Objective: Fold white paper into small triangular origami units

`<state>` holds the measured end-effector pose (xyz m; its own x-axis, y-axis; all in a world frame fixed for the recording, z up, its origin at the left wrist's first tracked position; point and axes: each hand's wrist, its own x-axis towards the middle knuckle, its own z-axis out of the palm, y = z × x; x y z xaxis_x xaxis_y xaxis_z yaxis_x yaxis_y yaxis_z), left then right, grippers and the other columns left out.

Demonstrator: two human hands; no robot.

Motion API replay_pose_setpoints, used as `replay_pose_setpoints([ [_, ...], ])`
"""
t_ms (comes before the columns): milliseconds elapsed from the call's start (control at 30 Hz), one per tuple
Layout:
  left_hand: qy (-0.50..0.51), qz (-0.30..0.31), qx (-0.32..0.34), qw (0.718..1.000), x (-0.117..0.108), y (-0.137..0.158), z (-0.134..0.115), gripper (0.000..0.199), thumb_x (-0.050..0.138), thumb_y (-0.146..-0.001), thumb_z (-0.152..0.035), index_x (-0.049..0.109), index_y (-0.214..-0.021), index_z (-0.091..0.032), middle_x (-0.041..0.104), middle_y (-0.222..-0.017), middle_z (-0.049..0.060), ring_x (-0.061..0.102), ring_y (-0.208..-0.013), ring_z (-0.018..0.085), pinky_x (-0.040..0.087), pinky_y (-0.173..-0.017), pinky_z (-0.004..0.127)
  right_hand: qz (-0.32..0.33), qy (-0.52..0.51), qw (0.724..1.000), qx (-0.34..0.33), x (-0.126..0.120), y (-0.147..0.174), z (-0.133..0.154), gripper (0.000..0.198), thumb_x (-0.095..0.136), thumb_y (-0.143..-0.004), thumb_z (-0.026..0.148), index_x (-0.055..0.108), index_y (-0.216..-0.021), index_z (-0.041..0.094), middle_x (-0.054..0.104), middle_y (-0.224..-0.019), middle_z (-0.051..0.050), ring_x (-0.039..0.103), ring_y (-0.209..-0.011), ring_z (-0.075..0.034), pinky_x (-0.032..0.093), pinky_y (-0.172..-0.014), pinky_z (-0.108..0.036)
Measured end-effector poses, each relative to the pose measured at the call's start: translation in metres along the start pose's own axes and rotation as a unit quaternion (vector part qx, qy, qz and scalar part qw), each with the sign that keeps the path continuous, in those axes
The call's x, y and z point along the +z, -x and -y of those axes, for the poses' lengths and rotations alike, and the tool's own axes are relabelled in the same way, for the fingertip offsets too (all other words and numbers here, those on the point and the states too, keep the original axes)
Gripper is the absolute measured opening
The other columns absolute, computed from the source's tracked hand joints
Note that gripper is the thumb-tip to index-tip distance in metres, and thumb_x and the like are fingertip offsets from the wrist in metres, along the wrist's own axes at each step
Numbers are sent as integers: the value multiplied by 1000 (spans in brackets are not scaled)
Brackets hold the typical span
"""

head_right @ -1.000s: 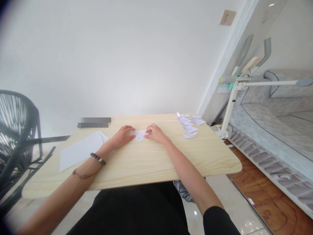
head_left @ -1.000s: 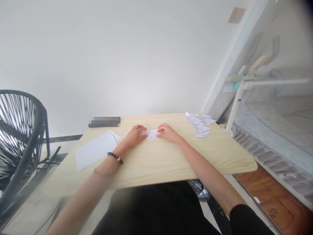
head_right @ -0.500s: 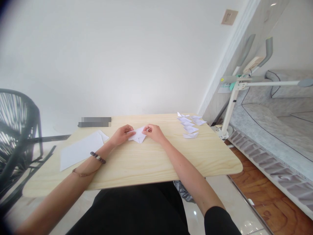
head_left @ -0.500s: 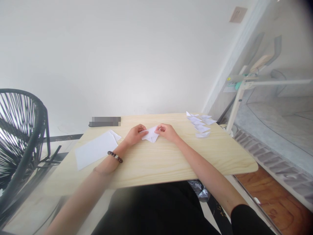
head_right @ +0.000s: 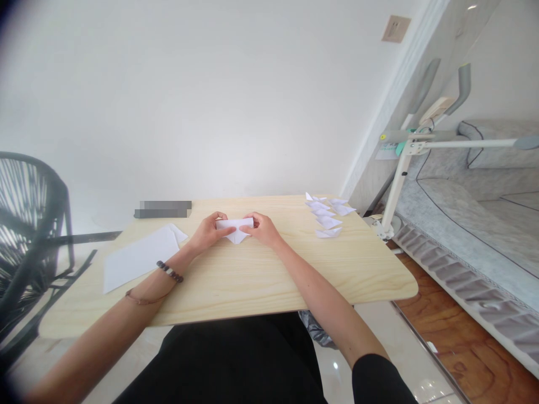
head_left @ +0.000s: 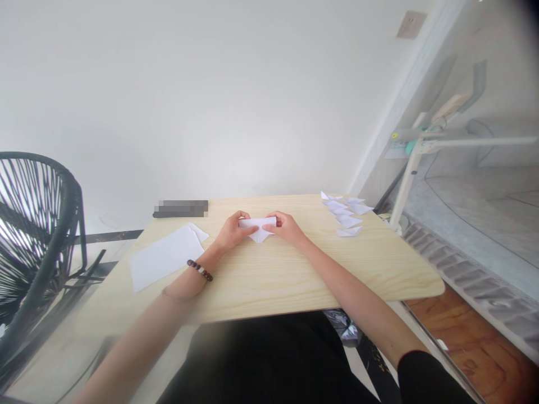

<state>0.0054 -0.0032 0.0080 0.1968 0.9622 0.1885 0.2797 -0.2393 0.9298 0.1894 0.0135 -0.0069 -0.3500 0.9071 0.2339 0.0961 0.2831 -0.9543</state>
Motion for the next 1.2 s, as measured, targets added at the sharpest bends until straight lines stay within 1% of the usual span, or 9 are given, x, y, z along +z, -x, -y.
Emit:
replay_pose_setpoints([
  [200, -32, -10, 22, 999, 2, 1, -3, 38, 65, -59, -38, 43, -80, -17, 48, -61, -4, 43, -51, 8, 34, -47, 18, -13, 83, 996, -26, 1, 1, 0, 29, 61, -60, 38, 57, -78, 16, 50, -61, 3, 42, -52, -8, 33, -48, -20],
  [333, -55, -20, 46, 997, 3, 2, -2, 36, 64, -60, -39, 43, -81, -17, 50, -64, -4, 44, -52, 8, 35, -48, 18, -17, 96, 994, -39, 1, 0, 0, 27, 60, -61, 38, 57, -77, 16, 49, -60, 3, 40, -52, -7, 31, -47, -19],
  [433, -57, -19, 50, 997, 3, 2, -2, 36, 63, -61, -38, 43, -83, -17, 52, -66, -3, 46, -52, 8, 35, -48, 18, -20, 101, 994, -39, 2, 0, 0, 28, 60, -61, 39, 57, -78, 16, 48, -59, 3, 39, -50, -7, 29, -46, -19],
  [567, -43, -14, 43, 998, 4, 3, -4, 37, 64, -61, -36, 43, -85, -17, 54, -67, -2, 47, -52, 8, 36, -49, 19, -18, 103, 994, -37, 3, 0, 0, 29, 59, -62, 40, 58, -79, 17, 49, -60, 3, 39, -50, -8, 30, -46, -20],
  [867, -59, -32, 43, 997, 3, 3, -6, 38, 63, -61, -36, 46, -88, -16, 56, -64, -2, 46, -48, 8, 35, -48, 19, -31, 108, 993, -48, 2, 1, 2, 27, 58, -63, 38, 57, -79, 17, 51, -63, 3, 40, -53, -8, 32, -48, -20],
  [1067, -47, -26, 40, 998, 2, 3, -6, 38, 64, -60, -35, 46, -88, -16, 55, -60, -3, 44, -47, 7, 34, -46, 18, -29, 98, 994, -47, 1, 1, 2, 30, 59, -62, 40, 57, -79, 16, 51, -64, 2, 41, -54, -8, 33, -49, -20],
  [1200, -16, -12, 34, 999, 2, 3, -6, 38, 64, -61, -33, 46, -89, -16, 54, -58, -3, 44, -47, 7, 33, -45, 17, -30, 79, 995, -45, 1, 0, 0, 31, 61, -61, 40, 56, -81, 16, 52, -66, 2, 44, -55, -8, 35, -51, -21],
])
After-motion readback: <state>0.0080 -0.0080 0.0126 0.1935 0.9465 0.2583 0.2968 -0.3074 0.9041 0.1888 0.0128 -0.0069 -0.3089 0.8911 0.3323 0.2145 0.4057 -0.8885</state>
